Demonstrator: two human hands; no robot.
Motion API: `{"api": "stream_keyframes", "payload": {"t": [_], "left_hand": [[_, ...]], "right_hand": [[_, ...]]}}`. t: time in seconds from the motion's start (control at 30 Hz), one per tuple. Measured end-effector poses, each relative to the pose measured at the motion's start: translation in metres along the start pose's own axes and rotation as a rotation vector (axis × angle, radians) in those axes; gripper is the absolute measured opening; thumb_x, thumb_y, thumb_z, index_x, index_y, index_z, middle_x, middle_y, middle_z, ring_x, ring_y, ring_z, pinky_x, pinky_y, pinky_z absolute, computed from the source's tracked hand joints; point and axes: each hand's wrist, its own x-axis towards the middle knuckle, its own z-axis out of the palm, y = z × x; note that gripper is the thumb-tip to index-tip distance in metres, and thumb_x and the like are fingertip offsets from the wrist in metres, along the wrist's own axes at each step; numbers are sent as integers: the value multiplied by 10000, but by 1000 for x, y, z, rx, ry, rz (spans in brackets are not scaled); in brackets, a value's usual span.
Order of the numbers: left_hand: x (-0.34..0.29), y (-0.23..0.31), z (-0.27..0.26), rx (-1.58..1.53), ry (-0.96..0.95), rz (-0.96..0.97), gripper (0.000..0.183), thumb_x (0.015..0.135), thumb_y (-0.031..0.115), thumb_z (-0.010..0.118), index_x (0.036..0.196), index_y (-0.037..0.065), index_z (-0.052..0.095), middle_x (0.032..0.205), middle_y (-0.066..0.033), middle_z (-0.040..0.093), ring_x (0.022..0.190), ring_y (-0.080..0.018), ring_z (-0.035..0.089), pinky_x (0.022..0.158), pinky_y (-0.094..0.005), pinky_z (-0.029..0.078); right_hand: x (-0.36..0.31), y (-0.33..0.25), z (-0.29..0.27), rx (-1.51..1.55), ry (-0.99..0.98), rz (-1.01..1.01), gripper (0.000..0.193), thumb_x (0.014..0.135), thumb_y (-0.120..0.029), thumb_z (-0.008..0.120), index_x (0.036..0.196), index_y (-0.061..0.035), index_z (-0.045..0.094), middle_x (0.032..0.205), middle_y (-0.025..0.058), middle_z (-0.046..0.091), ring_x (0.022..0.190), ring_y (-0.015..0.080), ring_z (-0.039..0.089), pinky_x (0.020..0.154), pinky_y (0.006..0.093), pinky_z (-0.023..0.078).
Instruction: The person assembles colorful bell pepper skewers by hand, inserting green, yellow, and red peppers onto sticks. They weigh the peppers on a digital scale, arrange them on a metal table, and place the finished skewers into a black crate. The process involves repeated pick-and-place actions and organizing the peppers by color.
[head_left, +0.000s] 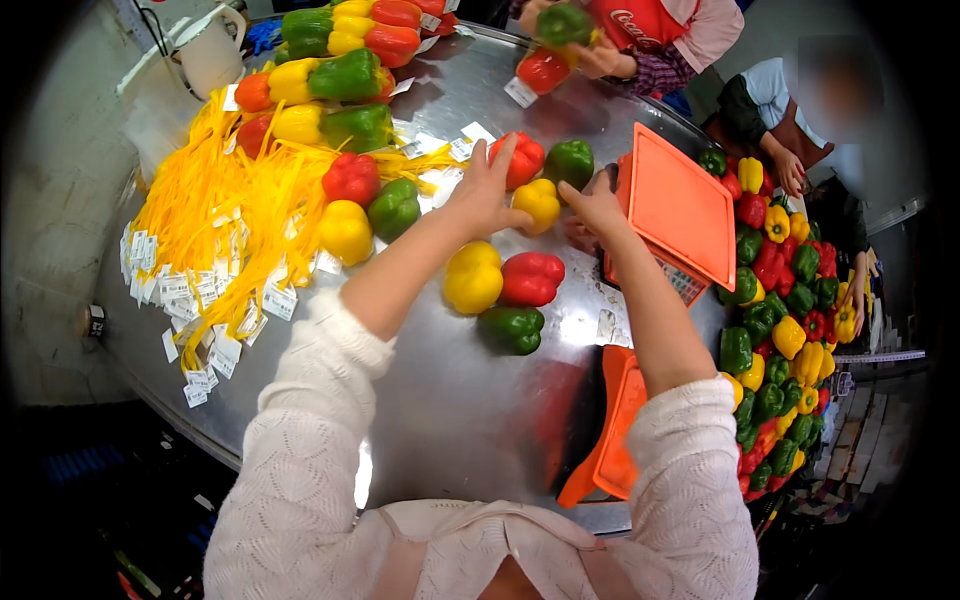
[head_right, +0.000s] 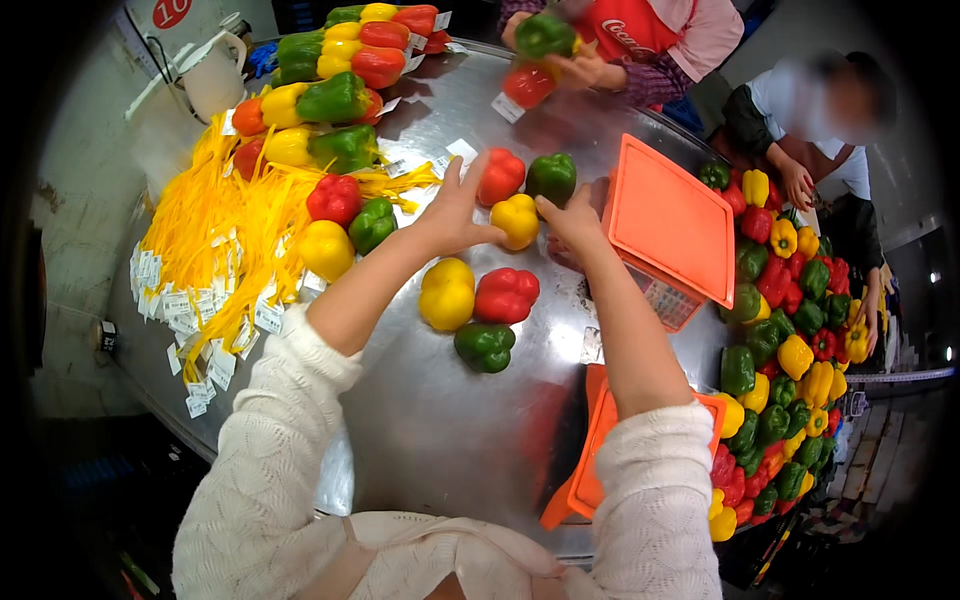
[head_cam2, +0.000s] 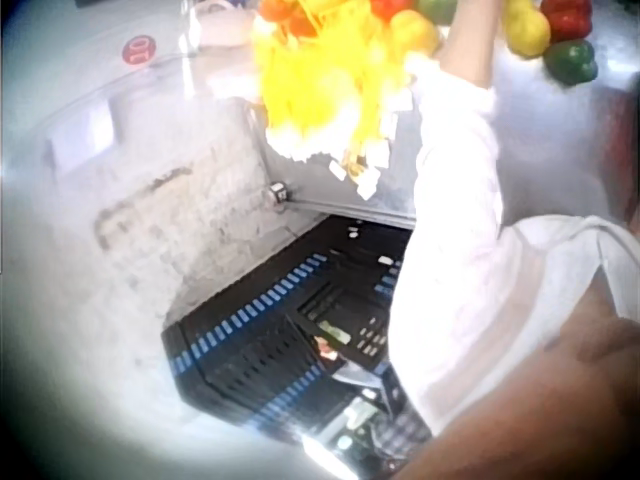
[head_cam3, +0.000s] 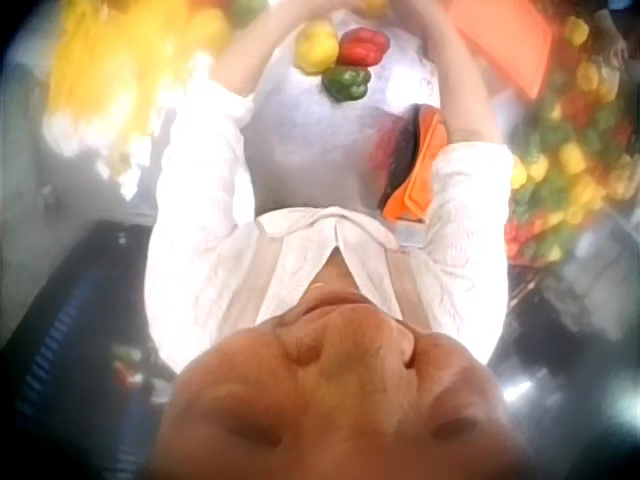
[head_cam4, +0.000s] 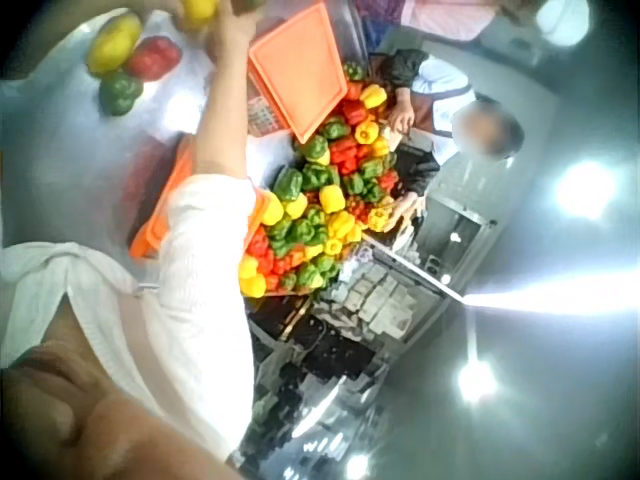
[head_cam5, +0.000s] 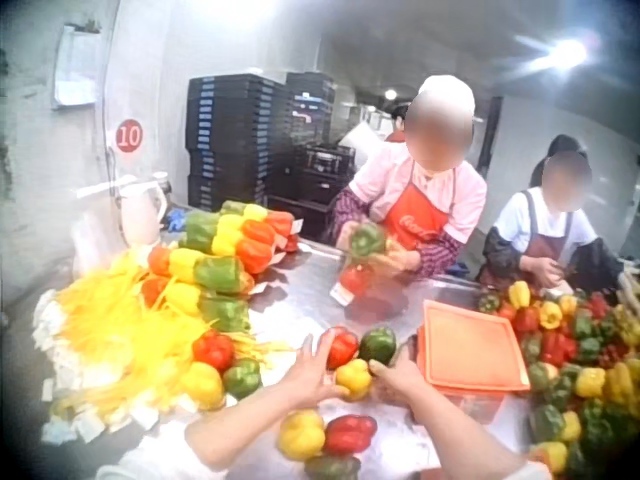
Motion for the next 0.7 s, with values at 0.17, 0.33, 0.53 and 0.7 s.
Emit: {"api": "stream_keyframes", "payload": {"t": [0.17, 0.33, 0.53, 0.7], "left_hand": [[-96, 27, -73, -277, 172, 164, 823, 821, 159, 790, 1515, 116, 349, 1451, -170, 423, 1211, -302, 561, 969, -386, 502], [-236, -22, -94, -203, 312, -10, 412, 868, 91, 742, 1251, 50, 597, 1137, -73, 638, 917, -161, 648, 780, -296, 540], [-370, -62, -70, -171, 446, -415, 253, 885, 103, 725, 1121, 49, 652, 1025, -50, 644, 805, -123, 608, 713, -274, 518], [-381, -50, -67, -169, 454, -308, 203, 856, 130, 720, 1033, 45, 669, 1011, -122, 648, 769, -260, 642, 709, -346, 529]], "right_hand": [[-85, 2, -45, 14, -85, -211, 930, 913, -267, 712, 1583, -41, 108, 1280, 230, 566, 901, 220, 676, 662, 323, 588], [-207, 46, -86, 90, -212, -371, 737, 925, -87, 666, 1543, 1, 276, 1224, 173, 595, 860, 176, 656, 714, 302, 551], [-328, 101, -51, 133, -458, -228, 626, 934, -52, 641, 1498, 1, 372, 1220, 131, 597, 955, 161, 642, 810, 299, 546], [-396, 137, 14, 119, -567, -136, 590, 900, -69, 694, 1438, -8, 461, 1122, 84, 639, 899, 120, 623, 764, 267, 522]]}}
